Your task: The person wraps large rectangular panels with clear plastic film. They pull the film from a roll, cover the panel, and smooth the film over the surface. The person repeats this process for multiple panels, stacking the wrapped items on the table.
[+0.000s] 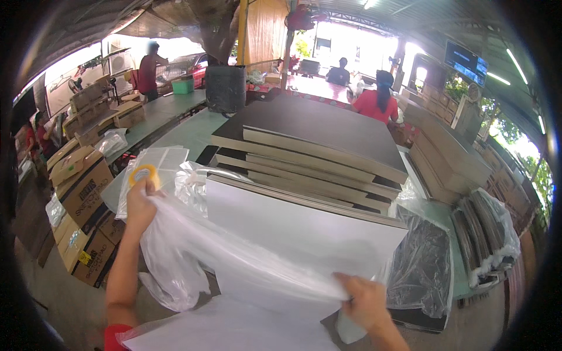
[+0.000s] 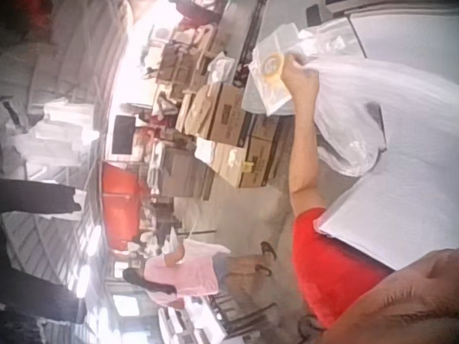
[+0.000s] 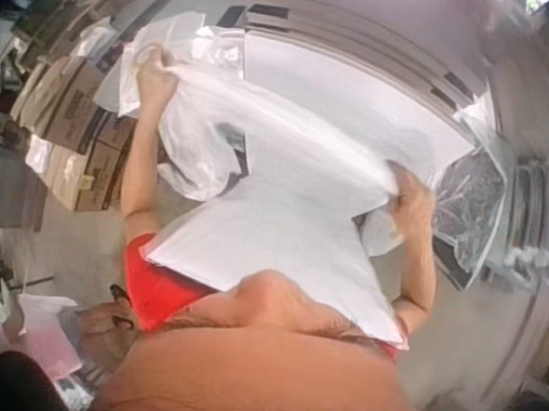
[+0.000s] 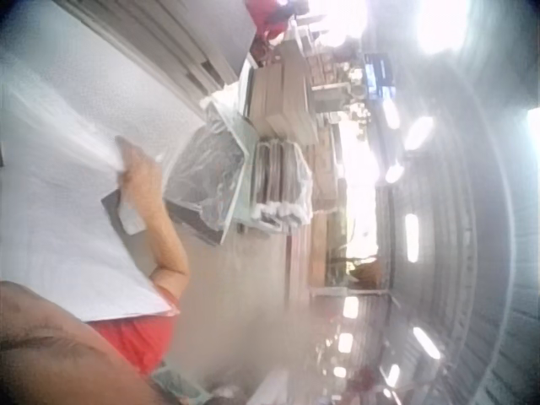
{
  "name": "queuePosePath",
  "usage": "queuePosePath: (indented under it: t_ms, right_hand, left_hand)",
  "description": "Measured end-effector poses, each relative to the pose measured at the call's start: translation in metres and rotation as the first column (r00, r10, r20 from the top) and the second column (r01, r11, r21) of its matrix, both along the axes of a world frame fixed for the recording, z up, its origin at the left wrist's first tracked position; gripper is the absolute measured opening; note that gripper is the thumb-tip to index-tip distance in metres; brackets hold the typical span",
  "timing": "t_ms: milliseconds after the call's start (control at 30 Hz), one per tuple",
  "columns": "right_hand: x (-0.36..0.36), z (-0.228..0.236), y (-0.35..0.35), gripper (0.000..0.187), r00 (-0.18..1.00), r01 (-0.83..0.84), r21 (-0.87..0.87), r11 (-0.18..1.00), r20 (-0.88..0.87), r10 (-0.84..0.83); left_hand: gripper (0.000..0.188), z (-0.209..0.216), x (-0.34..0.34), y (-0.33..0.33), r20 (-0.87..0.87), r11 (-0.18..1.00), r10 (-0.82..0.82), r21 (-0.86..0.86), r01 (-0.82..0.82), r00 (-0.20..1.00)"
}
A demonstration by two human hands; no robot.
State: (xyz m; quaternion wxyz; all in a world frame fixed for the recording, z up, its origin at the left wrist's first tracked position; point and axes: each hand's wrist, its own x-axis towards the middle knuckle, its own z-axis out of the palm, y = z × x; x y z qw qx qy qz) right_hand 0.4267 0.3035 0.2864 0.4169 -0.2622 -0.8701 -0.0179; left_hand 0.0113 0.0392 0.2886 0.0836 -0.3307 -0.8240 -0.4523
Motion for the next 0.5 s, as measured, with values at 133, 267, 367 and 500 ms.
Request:
queuePosePath:
  t_ms: [133, 267, 367, 500]
  right_hand:
    - [-0.026, 0.01, -0.006, 0.058, 0.998, 0.069, 0.026, 0.997, 0.002, -0.069]
    - [-0.016, 0.005, 0.017, 0.059, 0.984, -0.042, -0.336, 0.941, -0.177, -0.019]
    - [0.004, 0.006, -0.002, 0.045, 0.972, 0.226, 0.177, 0.958, -0.103, -0.21]
    - [0.045, 0.012, 0.005, 0.028, 0.954, -0.066, -0.044, 0.997, -0.295, 0.05]
  left_hand:
    - [0.047, -0.006, 0.013, 0.024, -0.517, 0.985, -0.117, 0.047, 0.165, 0.848]
    - [0.07, 0.027, 0.062, 0.045, -0.336, 0.899, -0.351, -0.383, 0.214, 0.874]
    - [0.067, 0.012, 0.068, 0.044, -0.454, 0.963, -0.266, -0.161, 0.215, 0.85]
    - [0.037, 0.024, 0.046, 0.039, -0.419, 0.856, -0.426, 0.102, 0.508, 0.802]
